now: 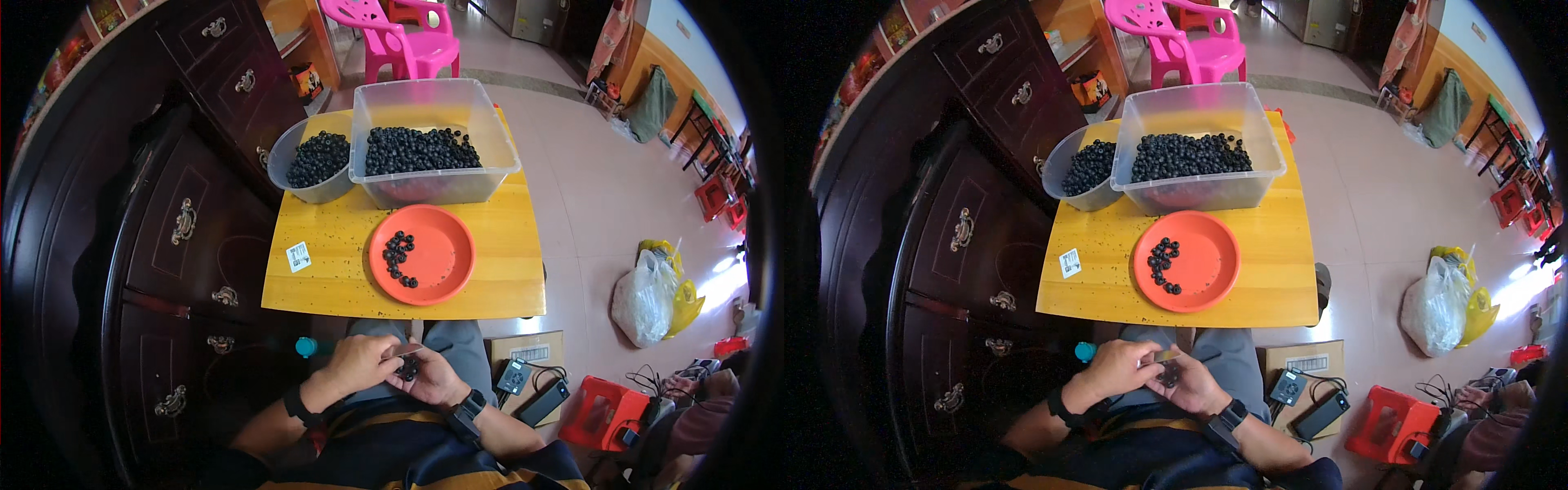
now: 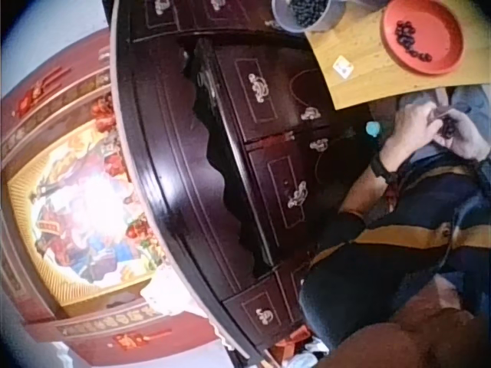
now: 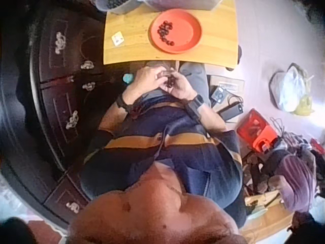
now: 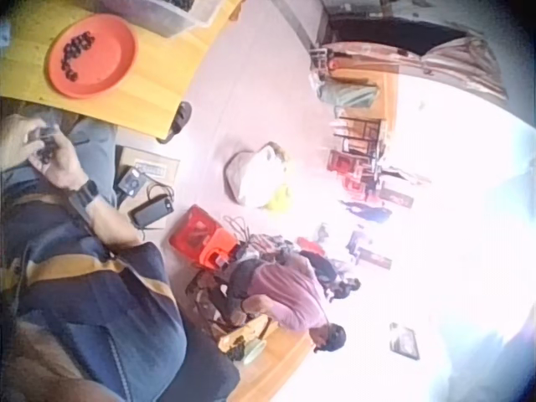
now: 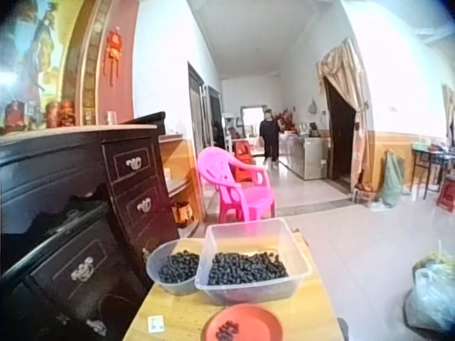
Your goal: Manually sorting small black manufactured parts from a large bin into a small plate.
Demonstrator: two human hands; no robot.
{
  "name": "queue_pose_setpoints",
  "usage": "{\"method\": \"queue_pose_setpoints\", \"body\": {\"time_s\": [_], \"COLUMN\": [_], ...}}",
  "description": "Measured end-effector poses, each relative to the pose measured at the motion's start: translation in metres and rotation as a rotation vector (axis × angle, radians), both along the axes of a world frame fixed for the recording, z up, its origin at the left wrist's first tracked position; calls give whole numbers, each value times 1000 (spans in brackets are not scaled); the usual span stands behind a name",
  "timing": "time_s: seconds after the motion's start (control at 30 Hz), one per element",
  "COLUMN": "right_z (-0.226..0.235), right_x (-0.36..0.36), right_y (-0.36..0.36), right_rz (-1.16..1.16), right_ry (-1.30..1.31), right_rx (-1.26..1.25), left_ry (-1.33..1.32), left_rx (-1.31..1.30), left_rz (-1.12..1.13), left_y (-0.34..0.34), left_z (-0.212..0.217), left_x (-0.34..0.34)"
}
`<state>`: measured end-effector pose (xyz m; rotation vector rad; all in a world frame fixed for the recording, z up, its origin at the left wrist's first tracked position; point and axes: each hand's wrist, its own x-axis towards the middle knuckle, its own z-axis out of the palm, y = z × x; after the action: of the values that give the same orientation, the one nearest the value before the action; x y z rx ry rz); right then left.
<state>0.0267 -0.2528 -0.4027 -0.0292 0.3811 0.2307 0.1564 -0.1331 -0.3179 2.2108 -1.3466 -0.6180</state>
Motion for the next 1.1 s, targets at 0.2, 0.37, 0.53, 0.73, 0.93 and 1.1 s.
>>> {"method": "queue_pose_setpoints", "body": {"time_s": [0.2, 0.37, 0.53, 0.73, 0.93, 1.1], "right_z": [-6, -9, -3, 4, 14, 15], "right_x": [-1, 0, -1, -3, -2, -3], "right_y": [5, 10, 7, -4, -9, -12], "right_rz": [-8, -5, -43, -21, 43, 56], "right_ry": [41, 58, 124, 103, 6, -7], "right_rx": [0, -34, -83, -137, -265, -269], "left_ry": [-109, -207, -19, 99, 283, 566], "left_rx": [6, -46, -194, -317, -259, -322], "left_rz": [-28, -48, 89, 191, 278, 264], "left_y": [0, 2, -3, -2, -2, -1], "left_z": [-14, -26, -13, -22, -2, -14], "left_x": [-13, -16, -13, -15, -14, -11]}}
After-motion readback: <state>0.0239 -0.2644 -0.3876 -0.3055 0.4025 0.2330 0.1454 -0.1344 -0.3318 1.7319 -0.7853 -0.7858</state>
